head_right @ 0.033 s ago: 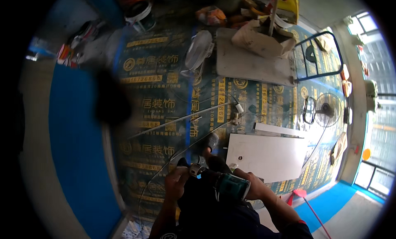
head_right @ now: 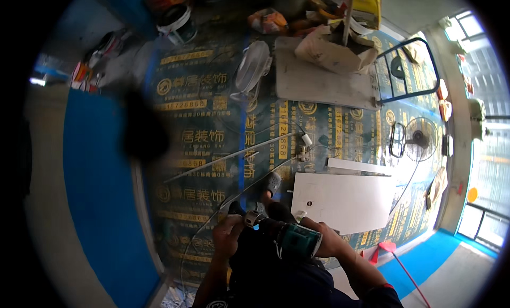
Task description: The person holds a cordless drill and uses a hole saw attachment to drill a circular opening into a white rectangular panel, applying water from a bottle to the drill bit during the process.
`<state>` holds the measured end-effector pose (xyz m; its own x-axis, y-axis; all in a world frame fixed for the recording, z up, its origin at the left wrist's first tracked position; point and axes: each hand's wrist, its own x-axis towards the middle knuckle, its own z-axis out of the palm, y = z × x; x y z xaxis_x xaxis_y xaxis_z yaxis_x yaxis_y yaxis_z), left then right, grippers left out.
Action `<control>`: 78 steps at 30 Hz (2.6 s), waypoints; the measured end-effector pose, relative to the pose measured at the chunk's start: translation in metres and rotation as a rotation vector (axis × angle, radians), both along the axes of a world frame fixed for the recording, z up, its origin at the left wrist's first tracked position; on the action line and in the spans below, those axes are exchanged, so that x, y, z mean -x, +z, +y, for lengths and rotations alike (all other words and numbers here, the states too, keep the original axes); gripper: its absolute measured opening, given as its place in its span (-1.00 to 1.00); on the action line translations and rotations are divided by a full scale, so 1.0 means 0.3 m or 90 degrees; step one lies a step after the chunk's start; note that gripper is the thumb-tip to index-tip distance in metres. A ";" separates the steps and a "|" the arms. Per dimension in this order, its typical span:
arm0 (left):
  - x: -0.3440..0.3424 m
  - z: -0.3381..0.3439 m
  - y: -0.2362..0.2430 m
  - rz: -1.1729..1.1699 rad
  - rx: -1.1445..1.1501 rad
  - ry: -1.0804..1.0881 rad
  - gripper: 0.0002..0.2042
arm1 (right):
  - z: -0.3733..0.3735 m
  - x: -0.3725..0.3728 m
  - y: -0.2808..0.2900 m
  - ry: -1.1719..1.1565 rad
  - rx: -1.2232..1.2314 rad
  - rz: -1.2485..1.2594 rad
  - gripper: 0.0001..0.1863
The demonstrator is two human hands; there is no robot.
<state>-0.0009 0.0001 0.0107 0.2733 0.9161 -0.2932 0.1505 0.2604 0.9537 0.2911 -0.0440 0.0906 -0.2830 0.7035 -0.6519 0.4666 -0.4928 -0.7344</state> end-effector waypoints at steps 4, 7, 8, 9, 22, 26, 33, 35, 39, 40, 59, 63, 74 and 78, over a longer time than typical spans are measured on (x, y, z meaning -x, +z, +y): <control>-0.101 0.261 0.056 0.050 -0.074 -0.003 -0.90 | 0.189 -0.061 0.001 -0.056 -0.051 0.027 -0.48; -0.112 0.359 0.109 -0.055 -0.035 -0.036 -0.91 | 0.210 -0.032 0.078 -0.140 -0.051 0.053 -0.54; -0.106 0.406 0.135 -0.030 -0.071 -0.091 -0.91 | 0.208 -0.021 0.090 -0.147 -0.082 0.049 -0.55; -0.101 0.453 0.160 -0.005 -0.108 -0.146 -0.91 | 0.207 -0.008 0.101 -0.153 -0.114 0.044 -0.57; -0.064 0.837 0.343 -0.184 -0.164 -0.368 -0.83 | 0.198 0.316 0.281 -0.484 -0.239 0.000 -0.52; -0.053 0.878 0.374 -0.176 -0.158 -0.413 -0.84 | 0.186 0.378 0.262 -0.503 -0.307 -0.039 -0.51; -0.073 0.903 0.408 -0.150 -0.178 -0.485 -0.89 | 0.141 0.434 0.275 -0.527 -0.293 -0.075 -0.58; -0.083 0.904 0.403 -0.123 -0.218 -0.492 -0.90 | 0.173 0.435 0.296 -0.395 -0.427 -0.085 -0.55; -0.066 0.919 0.396 -0.140 -0.043 -0.447 -0.90 | 0.206 0.482 0.377 -0.514 -0.277 0.003 -0.51; -0.062 0.926 0.393 -0.147 -0.027 -0.441 -0.89 | 0.206 0.486 0.381 -0.526 -0.290 -0.028 -0.48; 0.095 1.035 0.283 -0.065 -0.062 -0.297 -0.89 | 0.095 0.491 0.268 -0.612 -0.232 -0.259 -0.66; 0.063 1.021 0.321 -0.068 -0.133 -0.297 -0.92 | 0.027 0.482 0.220 -0.675 -0.290 -0.146 -0.65; -0.119 0.919 0.473 -0.226 -0.272 -0.507 -0.80 | 0.057 0.460 0.329 -0.691 -0.329 -0.087 -0.45; -0.125 0.914 0.523 -0.309 -0.274 -0.536 -0.65 | 0.087 0.446 0.366 -0.701 -0.317 -0.076 -0.43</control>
